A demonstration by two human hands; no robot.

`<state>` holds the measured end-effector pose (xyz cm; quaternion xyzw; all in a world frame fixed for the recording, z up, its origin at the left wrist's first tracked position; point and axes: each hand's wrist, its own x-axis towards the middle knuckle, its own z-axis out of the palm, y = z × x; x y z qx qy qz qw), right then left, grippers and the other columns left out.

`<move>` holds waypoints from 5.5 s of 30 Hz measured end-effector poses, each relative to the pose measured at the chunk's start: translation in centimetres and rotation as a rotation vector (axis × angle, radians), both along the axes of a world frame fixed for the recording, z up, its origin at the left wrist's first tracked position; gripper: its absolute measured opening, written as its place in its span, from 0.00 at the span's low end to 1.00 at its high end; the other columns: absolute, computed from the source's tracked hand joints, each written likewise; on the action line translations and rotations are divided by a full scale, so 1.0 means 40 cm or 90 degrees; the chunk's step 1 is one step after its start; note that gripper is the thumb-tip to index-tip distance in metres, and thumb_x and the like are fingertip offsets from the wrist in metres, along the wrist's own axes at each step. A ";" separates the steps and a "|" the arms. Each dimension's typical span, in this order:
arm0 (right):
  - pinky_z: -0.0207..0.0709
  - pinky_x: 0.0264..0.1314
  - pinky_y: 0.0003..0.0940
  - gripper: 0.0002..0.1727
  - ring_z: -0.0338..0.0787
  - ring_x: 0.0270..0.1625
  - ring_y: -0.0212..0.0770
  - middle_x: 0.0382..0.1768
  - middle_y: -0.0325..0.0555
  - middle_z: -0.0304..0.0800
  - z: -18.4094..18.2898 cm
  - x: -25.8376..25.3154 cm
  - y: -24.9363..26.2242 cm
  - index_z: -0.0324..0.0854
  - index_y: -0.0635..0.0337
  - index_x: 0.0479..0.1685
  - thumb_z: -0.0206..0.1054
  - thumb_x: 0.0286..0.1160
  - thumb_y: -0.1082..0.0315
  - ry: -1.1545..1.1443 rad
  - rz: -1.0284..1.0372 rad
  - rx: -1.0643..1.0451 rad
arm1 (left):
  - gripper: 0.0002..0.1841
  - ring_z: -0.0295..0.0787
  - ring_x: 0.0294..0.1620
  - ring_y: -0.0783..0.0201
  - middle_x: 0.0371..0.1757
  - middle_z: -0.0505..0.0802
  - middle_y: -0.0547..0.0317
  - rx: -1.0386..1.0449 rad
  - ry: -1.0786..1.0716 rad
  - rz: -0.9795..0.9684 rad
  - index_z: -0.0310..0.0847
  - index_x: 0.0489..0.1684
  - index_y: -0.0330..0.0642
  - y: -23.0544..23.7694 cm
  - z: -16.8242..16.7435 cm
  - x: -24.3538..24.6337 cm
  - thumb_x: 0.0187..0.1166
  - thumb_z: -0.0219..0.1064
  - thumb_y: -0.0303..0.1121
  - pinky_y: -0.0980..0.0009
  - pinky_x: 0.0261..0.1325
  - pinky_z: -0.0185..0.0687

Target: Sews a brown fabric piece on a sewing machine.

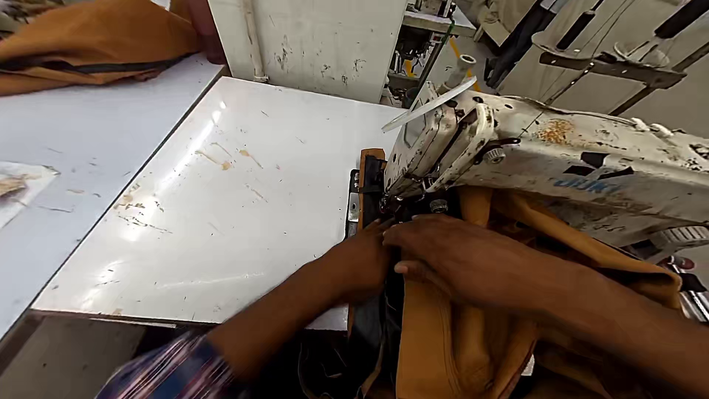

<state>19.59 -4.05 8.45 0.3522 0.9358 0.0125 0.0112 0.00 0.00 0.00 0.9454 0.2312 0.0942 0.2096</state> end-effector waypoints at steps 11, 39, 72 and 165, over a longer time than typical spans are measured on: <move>0.56 0.90 0.66 0.41 0.93 0.53 0.50 0.34 0.45 0.92 -0.041 0.079 -0.031 0.90 0.57 0.40 0.36 0.90 0.36 -0.210 0.056 -0.054 | 0.24 0.67 0.89 0.55 0.87 0.75 0.59 0.297 -0.060 0.088 0.69 0.84 0.44 -0.280 -0.170 -0.159 0.88 0.51 0.25 0.48 0.87 0.64; 0.51 0.90 0.70 0.34 0.82 0.78 0.51 0.62 0.43 0.93 -0.094 0.066 -0.060 0.90 0.52 0.58 0.37 0.93 0.44 -0.100 -0.042 0.023 | 0.26 0.82 0.72 0.56 0.73 0.87 0.55 0.198 -0.009 -0.218 0.81 0.75 0.43 0.145 -0.023 -0.046 0.74 0.63 0.23 0.65 0.74 0.77; 0.79 0.70 0.42 0.21 0.84 0.76 0.45 0.73 0.42 0.86 -0.119 0.073 -0.153 0.82 0.54 0.59 0.50 0.82 0.55 0.023 -0.041 -0.041 | 0.15 0.85 0.72 0.58 0.65 0.92 0.61 0.153 -0.161 -0.215 0.86 0.53 0.46 0.030 -0.085 -0.164 0.87 0.51 0.25 0.65 0.73 0.81; 0.79 0.62 0.33 0.25 0.81 0.67 0.45 0.66 0.41 0.84 -0.208 0.062 0.056 0.84 0.48 0.73 0.53 0.78 0.65 0.040 -0.200 0.025 | 0.39 0.69 0.87 0.63 0.83 0.79 0.56 0.155 -0.047 0.119 0.75 0.82 0.44 0.055 -0.084 -0.060 0.82 0.53 0.66 0.66 0.85 0.68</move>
